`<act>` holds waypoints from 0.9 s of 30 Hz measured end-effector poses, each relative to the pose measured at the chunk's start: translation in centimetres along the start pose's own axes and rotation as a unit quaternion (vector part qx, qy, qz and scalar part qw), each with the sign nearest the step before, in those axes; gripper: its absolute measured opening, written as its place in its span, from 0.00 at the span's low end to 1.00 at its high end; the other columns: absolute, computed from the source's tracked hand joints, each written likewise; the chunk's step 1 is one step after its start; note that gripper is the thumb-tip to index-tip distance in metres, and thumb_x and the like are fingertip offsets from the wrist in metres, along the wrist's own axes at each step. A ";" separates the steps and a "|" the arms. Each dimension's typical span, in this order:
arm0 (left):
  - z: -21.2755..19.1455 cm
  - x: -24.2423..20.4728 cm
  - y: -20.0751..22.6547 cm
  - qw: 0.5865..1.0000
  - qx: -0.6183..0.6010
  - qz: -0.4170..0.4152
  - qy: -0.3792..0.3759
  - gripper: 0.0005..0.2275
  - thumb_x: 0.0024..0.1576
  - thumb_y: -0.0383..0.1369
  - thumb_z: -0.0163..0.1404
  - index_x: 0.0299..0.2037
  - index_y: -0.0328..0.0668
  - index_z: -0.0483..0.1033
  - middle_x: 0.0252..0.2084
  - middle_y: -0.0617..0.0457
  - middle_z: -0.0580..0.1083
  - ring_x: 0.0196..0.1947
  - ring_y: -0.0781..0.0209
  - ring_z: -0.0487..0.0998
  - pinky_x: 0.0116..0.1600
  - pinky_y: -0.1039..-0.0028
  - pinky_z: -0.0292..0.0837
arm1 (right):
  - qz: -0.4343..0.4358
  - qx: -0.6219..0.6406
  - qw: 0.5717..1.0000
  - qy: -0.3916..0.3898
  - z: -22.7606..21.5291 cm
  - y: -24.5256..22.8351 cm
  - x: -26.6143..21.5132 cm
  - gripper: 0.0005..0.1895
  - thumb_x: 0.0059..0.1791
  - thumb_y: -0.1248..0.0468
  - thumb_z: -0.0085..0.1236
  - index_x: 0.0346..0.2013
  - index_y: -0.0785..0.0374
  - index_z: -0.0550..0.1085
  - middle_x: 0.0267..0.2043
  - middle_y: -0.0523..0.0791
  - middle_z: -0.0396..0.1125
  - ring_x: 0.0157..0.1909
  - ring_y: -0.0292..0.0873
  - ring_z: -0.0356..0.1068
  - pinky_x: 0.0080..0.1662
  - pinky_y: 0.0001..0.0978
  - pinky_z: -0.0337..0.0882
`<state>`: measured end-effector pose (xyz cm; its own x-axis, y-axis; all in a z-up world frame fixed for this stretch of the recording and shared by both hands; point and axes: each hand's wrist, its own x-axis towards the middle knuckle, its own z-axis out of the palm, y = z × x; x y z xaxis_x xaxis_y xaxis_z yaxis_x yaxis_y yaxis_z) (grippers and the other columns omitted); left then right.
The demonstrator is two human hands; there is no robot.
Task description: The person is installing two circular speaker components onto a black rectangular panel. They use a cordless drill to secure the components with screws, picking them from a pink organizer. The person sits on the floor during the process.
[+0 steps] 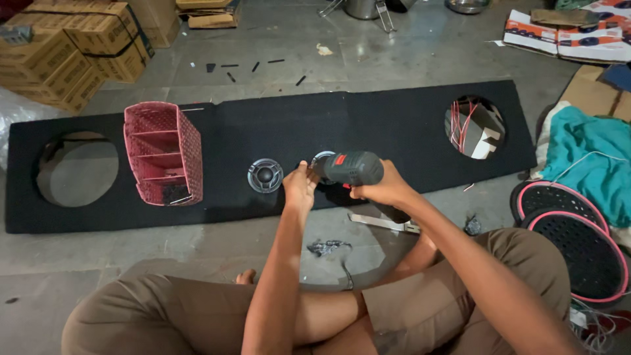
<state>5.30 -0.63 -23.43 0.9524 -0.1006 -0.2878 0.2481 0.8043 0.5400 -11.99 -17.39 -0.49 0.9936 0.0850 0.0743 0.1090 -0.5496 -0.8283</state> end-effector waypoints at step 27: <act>1.9 -7.0 -5.6 0.982 0.111 -0.151 0.001 0.22 0.55 0.26 0.34 0.60 0.47 0.70 0.62 0.54 0.74 0.65 0.61 0.71 0.69 0.50 0.55 | 0.090 -0.108 0.986 -0.091 -5.1 1.5 0.8 0.17 0.30 0.69 0.69 0.33 0.64 0.81 0.29 0.45 0.78 0.27 0.39 0.76 0.34 0.32 0.76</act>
<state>-2.44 -5.56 -22.98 0.8289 -0.3142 -0.4628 0.5523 0.5904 0.5885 -10.85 -22.39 1.12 0.9778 0.1064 -0.1806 -0.0458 -0.7324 -0.6794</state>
